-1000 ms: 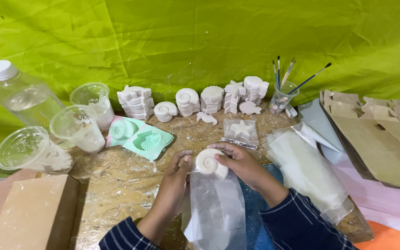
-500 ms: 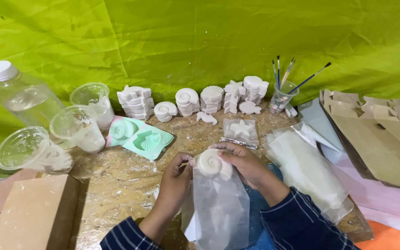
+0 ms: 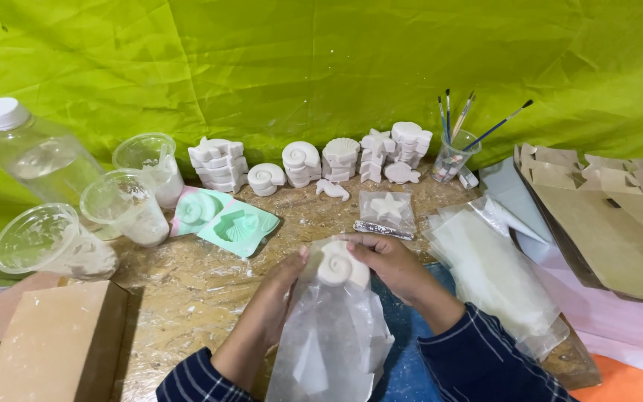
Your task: Cleaning and packaging small heart-shaped plaster casts into individual plastic bags.
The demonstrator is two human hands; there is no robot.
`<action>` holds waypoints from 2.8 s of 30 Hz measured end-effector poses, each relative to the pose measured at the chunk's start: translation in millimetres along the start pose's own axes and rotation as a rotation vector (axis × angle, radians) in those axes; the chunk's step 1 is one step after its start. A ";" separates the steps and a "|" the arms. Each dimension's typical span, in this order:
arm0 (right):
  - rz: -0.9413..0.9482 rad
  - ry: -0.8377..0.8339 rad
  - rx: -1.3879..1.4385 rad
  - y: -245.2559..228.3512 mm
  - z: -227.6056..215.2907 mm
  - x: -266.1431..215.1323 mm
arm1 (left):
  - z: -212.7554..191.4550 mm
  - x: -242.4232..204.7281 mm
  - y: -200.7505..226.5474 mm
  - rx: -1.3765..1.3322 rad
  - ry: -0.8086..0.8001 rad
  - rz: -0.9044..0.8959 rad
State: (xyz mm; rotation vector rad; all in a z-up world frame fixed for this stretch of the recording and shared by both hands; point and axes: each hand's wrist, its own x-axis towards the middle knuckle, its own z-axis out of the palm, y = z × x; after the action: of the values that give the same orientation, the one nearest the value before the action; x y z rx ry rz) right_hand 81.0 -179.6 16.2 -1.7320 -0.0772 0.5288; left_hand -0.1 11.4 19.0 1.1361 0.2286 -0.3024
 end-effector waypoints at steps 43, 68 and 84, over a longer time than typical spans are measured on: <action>-0.050 -0.036 -0.216 -2.2 2.3 -5.6 | 22.4 -8.0 -3.9 -0.141 0.202 -0.030; -0.008 -0.051 -0.230 6.1 6.8 2.1 | 13.4 -7.6 -1.6 0.017 0.323 -0.095; 0.081 -0.173 -0.016 5.5 3.8 0.8 | 1.9 0.0 -13.8 0.276 0.386 -0.111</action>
State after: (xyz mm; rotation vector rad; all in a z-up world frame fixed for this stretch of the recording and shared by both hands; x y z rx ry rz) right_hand 79.0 -177.1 10.3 -1.7071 -0.1350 0.7393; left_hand -4.8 4.2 8.0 1.4542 0.6060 -0.2135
